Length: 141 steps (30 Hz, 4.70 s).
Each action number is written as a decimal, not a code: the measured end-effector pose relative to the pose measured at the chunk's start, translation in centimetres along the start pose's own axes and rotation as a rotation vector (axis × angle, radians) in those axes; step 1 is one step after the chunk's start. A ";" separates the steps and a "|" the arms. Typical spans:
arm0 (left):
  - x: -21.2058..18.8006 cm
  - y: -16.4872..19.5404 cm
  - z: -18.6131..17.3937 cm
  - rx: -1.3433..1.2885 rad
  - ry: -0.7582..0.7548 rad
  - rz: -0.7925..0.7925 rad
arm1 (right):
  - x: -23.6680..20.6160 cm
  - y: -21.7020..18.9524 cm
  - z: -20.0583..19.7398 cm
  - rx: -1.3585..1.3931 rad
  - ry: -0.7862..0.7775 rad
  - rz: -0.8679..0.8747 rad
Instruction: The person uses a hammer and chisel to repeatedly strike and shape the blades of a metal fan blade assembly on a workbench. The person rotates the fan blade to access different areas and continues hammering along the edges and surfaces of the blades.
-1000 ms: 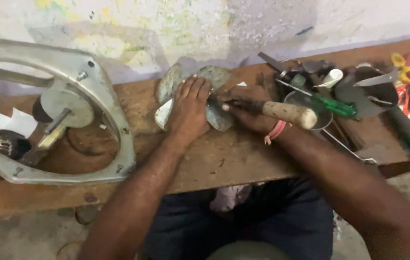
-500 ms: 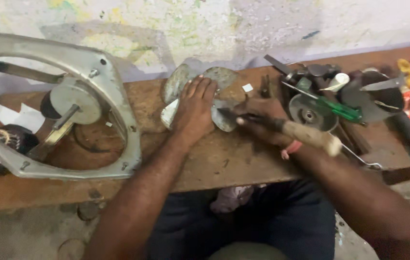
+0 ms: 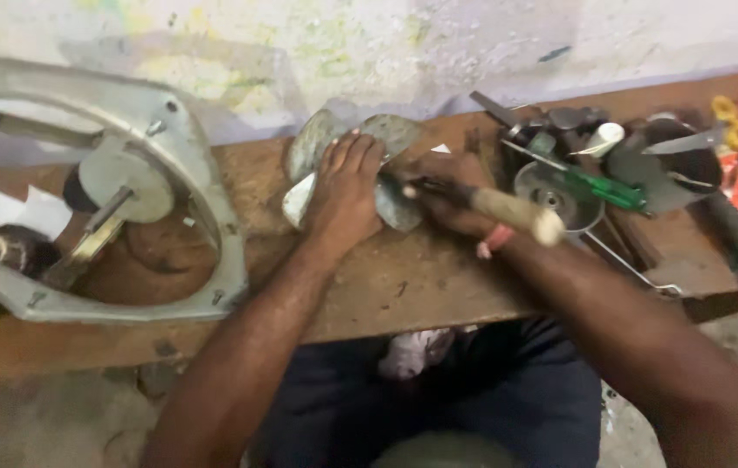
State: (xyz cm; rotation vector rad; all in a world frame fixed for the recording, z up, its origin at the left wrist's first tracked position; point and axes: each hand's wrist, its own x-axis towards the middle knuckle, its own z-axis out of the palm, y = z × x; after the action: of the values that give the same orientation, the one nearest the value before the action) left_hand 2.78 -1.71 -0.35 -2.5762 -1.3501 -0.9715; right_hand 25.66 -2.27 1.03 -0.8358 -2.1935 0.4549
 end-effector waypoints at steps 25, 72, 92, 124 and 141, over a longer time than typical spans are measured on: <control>-0.1 0.4 0.0 0.009 -0.015 -0.012 | -0.1 0.8 1.0 0.144 0.002 0.102; 1.8 0.6 -2.1 0.132 -0.195 0.050 | -1.1 -1.2 -3.0 -0.020 -0.059 -0.185; 1.1 0.6 -1.9 0.361 -0.036 0.175 | -3.3 -3.6 -1.4 -0.178 -0.156 -0.087; 1.2 0.3 -1.2 0.428 -0.046 0.158 | -1.3 -2.9 -1.2 -0.105 -0.157 0.090; 0.8 -0.2 -1.1 0.399 -0.033 0.157 | -2.9 -3.8 -0.3 -0.079 -0.036 0.005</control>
State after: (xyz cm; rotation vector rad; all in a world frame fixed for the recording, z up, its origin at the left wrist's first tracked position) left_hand 2.40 -1.43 0.96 -2.3569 -1.1831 -0.5685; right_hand 25.78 -7.01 1.75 -0.8818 -2.2554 0.3903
